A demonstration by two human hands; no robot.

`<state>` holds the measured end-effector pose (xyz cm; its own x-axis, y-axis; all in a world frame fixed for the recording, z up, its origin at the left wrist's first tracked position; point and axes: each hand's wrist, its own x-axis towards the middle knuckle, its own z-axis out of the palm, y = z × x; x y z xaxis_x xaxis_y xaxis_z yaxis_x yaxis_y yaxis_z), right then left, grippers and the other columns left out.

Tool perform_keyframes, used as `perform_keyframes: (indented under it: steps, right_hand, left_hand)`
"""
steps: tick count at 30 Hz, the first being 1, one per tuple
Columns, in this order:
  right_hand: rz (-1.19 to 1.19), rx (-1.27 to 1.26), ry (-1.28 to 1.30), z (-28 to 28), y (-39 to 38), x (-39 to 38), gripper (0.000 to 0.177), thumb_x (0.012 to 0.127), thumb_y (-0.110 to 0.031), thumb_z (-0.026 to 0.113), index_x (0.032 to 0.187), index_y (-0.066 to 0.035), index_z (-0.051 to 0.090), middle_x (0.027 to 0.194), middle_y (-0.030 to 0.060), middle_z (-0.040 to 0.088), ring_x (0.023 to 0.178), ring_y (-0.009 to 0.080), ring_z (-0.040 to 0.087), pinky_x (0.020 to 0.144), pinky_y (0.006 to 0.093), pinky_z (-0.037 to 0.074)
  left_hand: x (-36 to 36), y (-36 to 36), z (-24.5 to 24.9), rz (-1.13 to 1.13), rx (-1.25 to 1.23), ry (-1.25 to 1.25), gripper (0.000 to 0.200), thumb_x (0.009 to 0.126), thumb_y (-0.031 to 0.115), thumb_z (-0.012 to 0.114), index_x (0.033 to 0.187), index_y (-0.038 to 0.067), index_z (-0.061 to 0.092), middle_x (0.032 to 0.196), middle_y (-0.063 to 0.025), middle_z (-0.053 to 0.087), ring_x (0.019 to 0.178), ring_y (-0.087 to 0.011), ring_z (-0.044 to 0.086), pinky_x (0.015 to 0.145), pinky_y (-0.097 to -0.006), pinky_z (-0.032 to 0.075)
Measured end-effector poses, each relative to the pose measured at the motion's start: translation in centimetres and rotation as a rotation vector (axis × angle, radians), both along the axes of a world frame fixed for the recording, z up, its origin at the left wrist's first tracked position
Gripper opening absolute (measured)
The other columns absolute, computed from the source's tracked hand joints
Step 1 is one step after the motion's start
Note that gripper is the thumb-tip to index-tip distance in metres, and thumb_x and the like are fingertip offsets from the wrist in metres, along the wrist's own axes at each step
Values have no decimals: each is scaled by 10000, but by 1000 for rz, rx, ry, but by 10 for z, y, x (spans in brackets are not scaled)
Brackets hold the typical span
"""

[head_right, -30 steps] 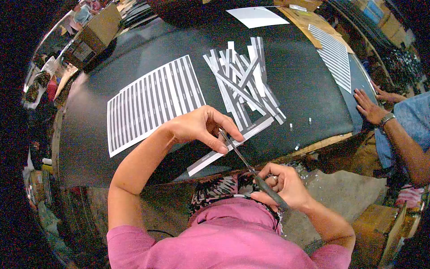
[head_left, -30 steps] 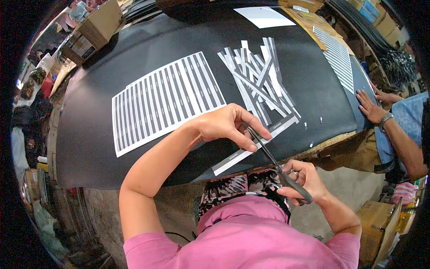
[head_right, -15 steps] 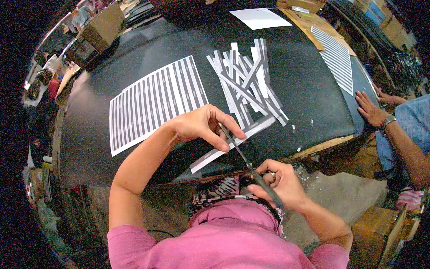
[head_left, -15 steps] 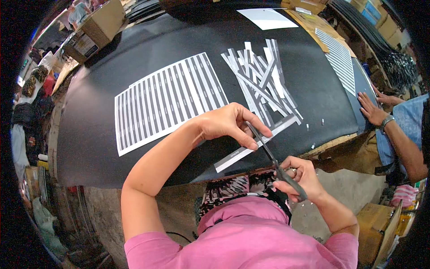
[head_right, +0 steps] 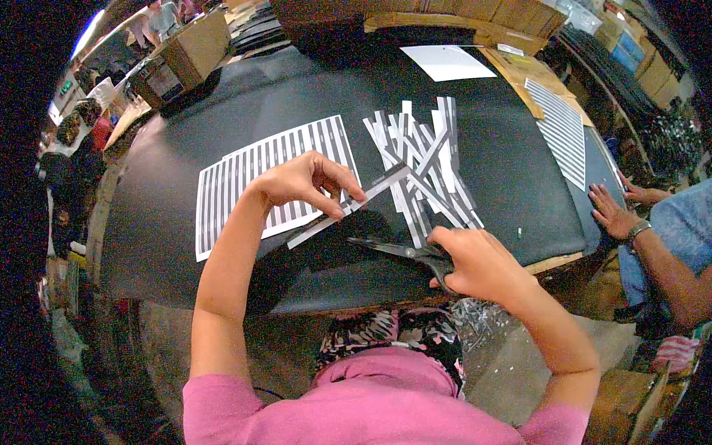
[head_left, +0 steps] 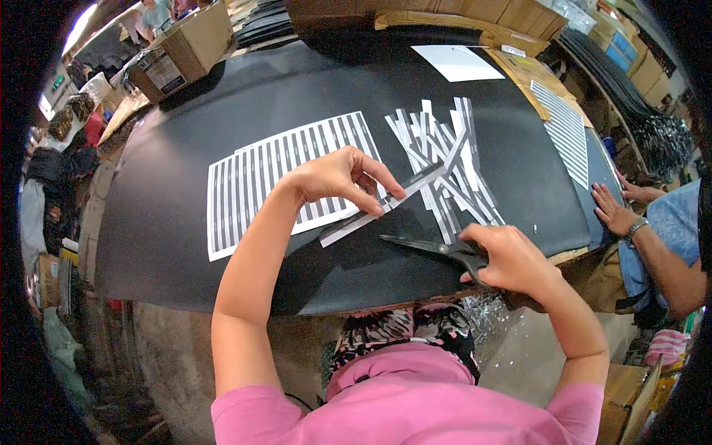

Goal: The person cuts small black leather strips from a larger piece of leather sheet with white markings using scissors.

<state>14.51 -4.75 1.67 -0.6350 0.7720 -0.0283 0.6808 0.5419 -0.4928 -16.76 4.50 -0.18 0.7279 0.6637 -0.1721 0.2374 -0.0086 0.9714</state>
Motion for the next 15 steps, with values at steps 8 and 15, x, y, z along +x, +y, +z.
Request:
perform_keyframes:
  steps: [8, 15]
  right_hand:
    - [159, 40, -111, 30, 16, -16, 401, 689, -88, 743, 1054, -7, 599, 940, 178, 634, 906, 369, 614, 790, 418, 484]
    - [-221, 491, 431, 8, 30, -29, 295, 734, -97, 753, 983, 18, 644, 913, 162, 631, 859, 326, 625, 745, 361, 489]
  left_hand:
    - [13, -9, 5, -121, 49, -6, 338, 687, 52, 811, 1013, 47, 721, 1010, -63, 697, 804, -99, 628, 709, -237, 513]
    - [22, -14, 4, -127, 47, -13, 324, 694, 59, 809, 1005, 39, 722, 1024, -69, 697, 843, -119, 630, 732, -243, 509]
